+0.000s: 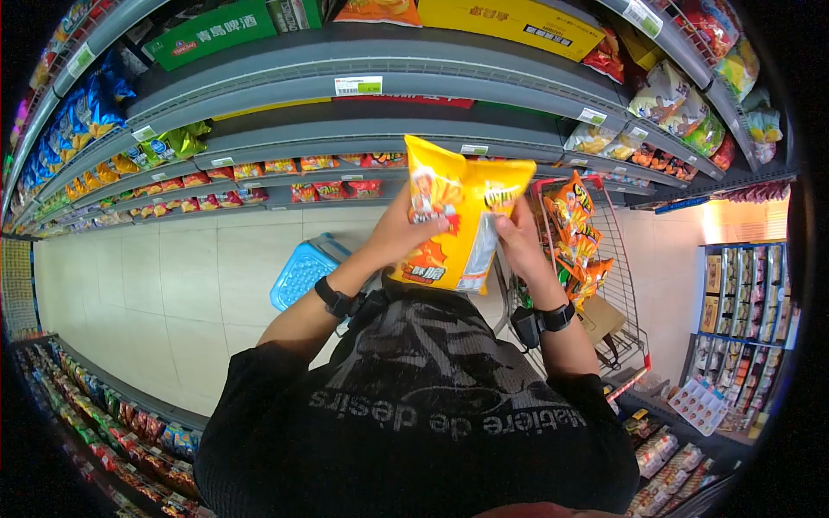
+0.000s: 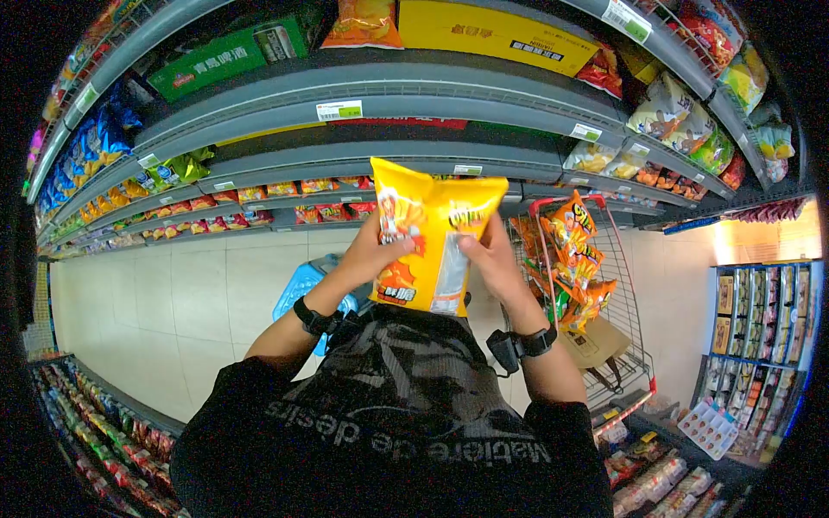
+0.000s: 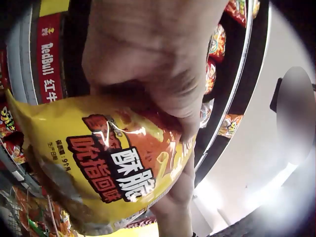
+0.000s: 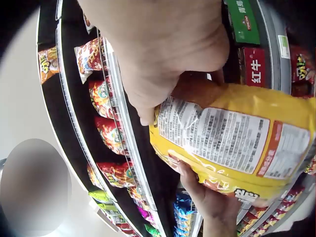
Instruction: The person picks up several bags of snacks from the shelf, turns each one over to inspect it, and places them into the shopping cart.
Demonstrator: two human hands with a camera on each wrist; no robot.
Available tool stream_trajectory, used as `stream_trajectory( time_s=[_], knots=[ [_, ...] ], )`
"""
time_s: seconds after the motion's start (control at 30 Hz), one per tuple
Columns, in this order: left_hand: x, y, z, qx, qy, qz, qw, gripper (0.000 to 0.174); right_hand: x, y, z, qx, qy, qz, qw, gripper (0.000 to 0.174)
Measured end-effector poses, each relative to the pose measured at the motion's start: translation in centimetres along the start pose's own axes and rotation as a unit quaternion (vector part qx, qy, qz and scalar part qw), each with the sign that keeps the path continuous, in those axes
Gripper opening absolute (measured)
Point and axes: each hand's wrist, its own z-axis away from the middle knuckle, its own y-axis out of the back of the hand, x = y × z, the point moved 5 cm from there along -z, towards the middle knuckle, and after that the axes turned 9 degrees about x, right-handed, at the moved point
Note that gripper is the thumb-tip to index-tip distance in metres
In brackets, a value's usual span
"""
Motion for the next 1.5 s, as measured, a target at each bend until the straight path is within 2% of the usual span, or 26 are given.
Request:
stream_trajectory(
  time_s=[0.03, 0.13, 0.23, 0.4, 0.57, 0.67, 1.5],
  knots=[
    [-0.7, -0.1, -0.4, 0.027, 0.004, 0.027, 0.999, 0.050, 0.3, -0.8, 0.3, -0.013, -0.052, -0.025, 0.998, 0.058],
    [-2.6, 0.4, -1.3, 0.042, 0.096, 0.143, 0.984, 0.051, 2.4, -1.3, 0.8, -0.003, -0.168, -0.033, 0.985, 0.054],
    [-3.6, 0.4, -1.4, 0.060, 0.146, 0.137, 0.978, 0.055, 3.5, -1.2, 0.8, 0.037, -0.243, -0.049, 0.968, 0.050],
    [-5.0, 0.6, -2.0, 0.047, 0.178, 0.137, 0.973, 0.059, 3.9, -1.3, 0.8, 0.059, -0.266, -0.077, 0.959, 0.048],
    [-6.0, 0.8, -2.7, 0.048, 0.203, 0.163, 0.964, 0.048, 5.1, -1.4, 0.6, 0.052, -0.315, -0.140, 0.937, 0.047],
    [-6.1, 0.7, -2.8, 0.046, 0.222, 0.164, 0.960, 0.048, 5.6, -1.3, 0.4, 0.045, -0.329, -0.160, 0.930, 0.046],
    [-6.3, 0.8, -3.0, 0.053, 0.231, 0.173, 0.956, 0.056, 6.5, -1.0, 0.1, 0.074, -0.332, -0.164, 0.926, 0.044]
  ],
)
